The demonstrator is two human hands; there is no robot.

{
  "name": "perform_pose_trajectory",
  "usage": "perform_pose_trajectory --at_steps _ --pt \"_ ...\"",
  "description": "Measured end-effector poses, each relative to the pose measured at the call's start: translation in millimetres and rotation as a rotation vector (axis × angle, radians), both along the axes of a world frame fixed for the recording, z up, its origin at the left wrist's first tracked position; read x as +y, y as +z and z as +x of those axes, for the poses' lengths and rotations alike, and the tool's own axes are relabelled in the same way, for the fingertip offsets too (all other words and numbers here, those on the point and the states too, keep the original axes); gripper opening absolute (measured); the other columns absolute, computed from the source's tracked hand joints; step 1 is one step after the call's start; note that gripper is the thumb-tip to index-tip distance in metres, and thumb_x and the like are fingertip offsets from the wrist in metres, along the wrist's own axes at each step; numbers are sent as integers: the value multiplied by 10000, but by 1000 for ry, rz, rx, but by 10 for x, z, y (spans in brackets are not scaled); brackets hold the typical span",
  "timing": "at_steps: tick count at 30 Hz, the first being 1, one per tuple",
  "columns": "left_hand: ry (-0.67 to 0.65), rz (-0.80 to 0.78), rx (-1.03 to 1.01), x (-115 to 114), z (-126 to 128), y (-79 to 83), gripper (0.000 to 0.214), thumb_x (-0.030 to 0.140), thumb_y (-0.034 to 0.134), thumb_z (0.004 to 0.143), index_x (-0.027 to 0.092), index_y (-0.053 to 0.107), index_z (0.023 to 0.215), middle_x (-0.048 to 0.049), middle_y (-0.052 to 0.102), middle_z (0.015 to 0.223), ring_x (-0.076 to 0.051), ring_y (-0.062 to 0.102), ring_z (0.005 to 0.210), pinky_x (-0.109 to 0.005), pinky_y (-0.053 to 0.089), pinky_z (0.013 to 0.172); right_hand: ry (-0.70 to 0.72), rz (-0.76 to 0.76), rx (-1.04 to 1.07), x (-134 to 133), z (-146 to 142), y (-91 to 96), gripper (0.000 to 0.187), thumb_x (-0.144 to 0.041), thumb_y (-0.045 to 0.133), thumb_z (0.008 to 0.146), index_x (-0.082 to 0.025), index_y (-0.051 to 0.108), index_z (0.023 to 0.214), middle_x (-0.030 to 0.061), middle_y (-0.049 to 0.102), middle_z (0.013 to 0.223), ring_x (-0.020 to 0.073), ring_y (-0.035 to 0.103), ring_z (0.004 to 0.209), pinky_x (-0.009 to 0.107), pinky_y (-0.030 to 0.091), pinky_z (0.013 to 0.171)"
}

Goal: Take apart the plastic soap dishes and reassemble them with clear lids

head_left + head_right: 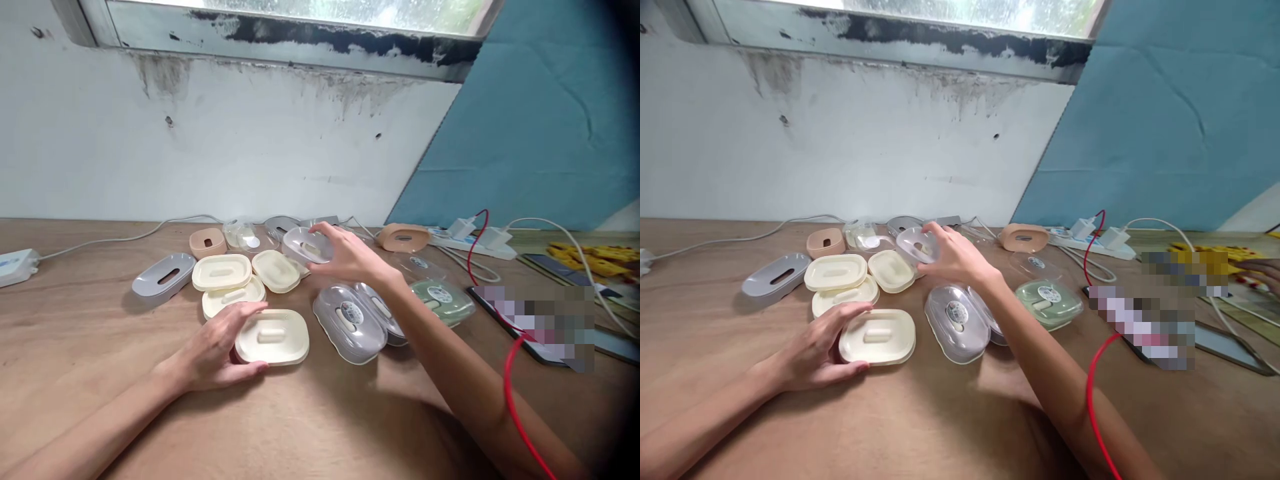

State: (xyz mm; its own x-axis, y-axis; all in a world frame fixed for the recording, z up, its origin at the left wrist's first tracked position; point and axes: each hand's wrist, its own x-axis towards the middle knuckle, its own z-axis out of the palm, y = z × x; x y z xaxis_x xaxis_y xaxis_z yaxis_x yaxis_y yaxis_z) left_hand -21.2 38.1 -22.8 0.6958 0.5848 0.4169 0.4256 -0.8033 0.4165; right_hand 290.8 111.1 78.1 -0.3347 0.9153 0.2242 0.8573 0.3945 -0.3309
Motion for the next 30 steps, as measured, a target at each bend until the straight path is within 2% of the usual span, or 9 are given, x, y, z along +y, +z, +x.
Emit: perform_pose_trajectory --at_steps 2,4,7,13,18,22,25,28,30 --pt "22 -52 -71 1 -16 -39 1000 425 819 810 266 196 1576 -175 524 1465 -345 578 1310 -520 525 1091 147 -106 58 -182 -40 158 740 -431 777 738 -267 468 1390 93 634 1282 269 617 1062 371 507 845" --pt "27 -120 -157 4 -27 -62 1137 434 870 747 288 129 1598 -174 507 1468 -349 591 1292 -529 539 1079 299 -287 53 -371 -108 249 811 -411 809 700 -296 435 1411 74 629 1276 255 623 1033 346 515 802" --pt "82 -173 -234 5 -31 -62 1243 417 903 690 309 82 1618 -172 447 1494 -338 590 1259 -539 545 1073 391 -438 -41 -595 -264 237 904 -365 830 649 -307 409 1447 67 641 1235 267 626 1033 349 521 794" --pt "106 -169 -205 -14 -2 -42 1229 413 889 698 296 86 1621 -202 417 1506 -305 646 1133 -489 611 948 472 -387 -159 -698 -526 -40 880 -397 784 685 -270 418 1476 122 600 1342 294 662 1001 373 533 707" --pt "122 44 -84 -16 9 10 1059 430 865 726 257 250 1571 -192 448 1474 -384 518 1336 -549 511 1081 521 -305 -144 -689 -558 -195 837 -352 741 735 -287 405 1498 96 624 1375 307 669 1056 384 545 778" --pt "53 65 -17 -5 -1 60 938 438 849 750 244 348 1520 -163 527 1432 -365 536 1315 -509 504 1080 507 -299 -154 -702 -583 -247 765 -364 750 744 -210 483 1444 125 649 1364 336 662 1117 396 551 857" --pt "34 64 -30 -2 -4 73 898 432 818 793 237 335 1525 -157 567 1412 -346 562 1287 -485 508 1061 476 -297 -135 -731 -600 -151 732 -424 781 743 -219 540 1403 118 678 1318 355 662 1124 424 550 906" --pt "42 69 -37 -1 -2 69 827 410 790 823 230 359 1505 -152 579 1399 -332 573 1272 -468 513 1050 418 -268 -102 -848 -570 95 694 -456 850 700 -308 615 1336 77 673 1334 366 621 1202 459 517 1007" --pt "43 80 -31 -1 -3 63 811 420 797 818 218 383 1485 -156 579 1392 -336 571 1275 -474 509 1061 521 -422 -76 -1019 -514 262 600 -455 851 726 -369 649 1285 34 665 1352 345 604 1245 468 525 1020"
